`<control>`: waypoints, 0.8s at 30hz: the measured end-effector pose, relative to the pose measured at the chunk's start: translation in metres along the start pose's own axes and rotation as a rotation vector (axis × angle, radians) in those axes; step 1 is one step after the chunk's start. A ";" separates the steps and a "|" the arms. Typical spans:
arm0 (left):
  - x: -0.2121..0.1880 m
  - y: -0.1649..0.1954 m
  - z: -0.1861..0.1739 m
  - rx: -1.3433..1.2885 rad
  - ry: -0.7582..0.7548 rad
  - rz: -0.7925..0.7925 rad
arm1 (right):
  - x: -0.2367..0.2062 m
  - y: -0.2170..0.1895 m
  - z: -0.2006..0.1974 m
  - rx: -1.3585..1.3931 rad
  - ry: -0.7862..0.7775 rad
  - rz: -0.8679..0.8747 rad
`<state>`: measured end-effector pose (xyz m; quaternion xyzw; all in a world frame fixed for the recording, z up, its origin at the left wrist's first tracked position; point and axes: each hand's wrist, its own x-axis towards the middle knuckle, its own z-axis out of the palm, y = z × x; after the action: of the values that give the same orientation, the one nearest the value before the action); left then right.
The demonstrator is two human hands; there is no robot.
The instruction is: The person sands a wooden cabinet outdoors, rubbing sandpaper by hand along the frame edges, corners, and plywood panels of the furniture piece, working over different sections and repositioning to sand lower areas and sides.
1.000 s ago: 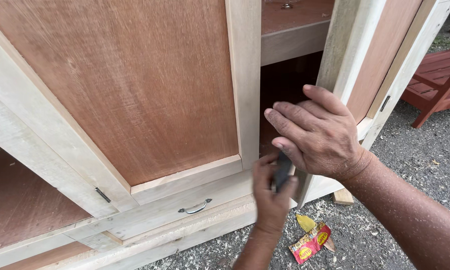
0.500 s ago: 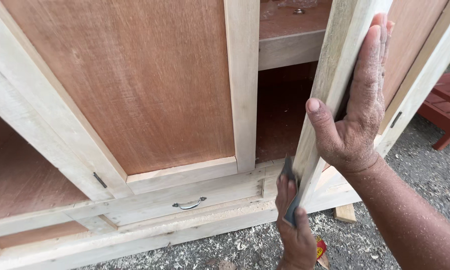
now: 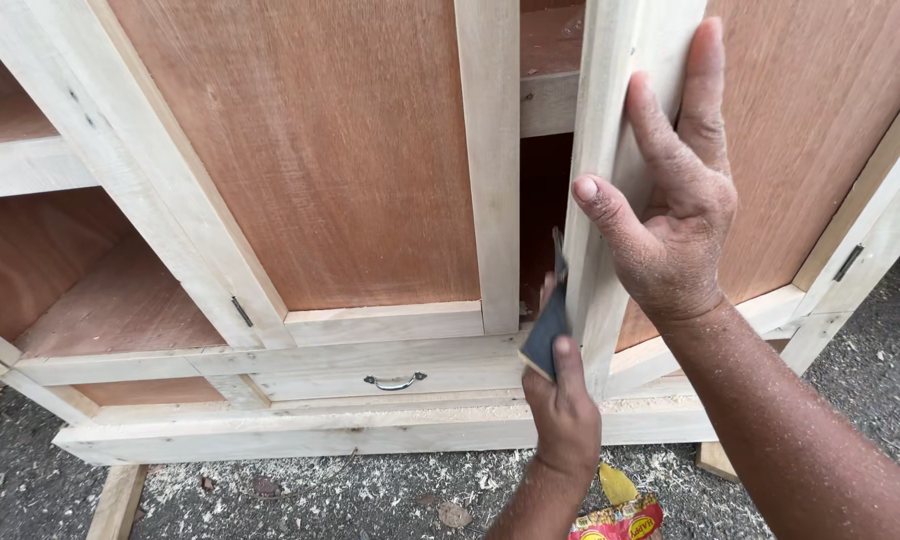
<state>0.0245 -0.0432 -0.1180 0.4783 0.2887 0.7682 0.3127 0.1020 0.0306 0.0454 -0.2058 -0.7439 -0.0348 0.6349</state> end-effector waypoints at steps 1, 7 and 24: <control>0.008 -0.007 0.001 -0.016 -0.014 0.042 | -0.001 0.002 0.001 -0.011 -0.002 -0.001; -0.049 -0.020 -0.027 0.065 0.150 -0.347 | -0.008 0.011 0.010 0.012 0.004 -0.001; -0.024 -0.032 -0.027 0.099 0.366 -0.693 | -0.001 0.011 0.022 0.091 -0.032 0.032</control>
<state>0.0143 -0.0445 -0.1650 0.2222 0.5207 0.6750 0.4732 0.0857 0.0469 0.0381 -0.1893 -0.7515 0.0126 0.6319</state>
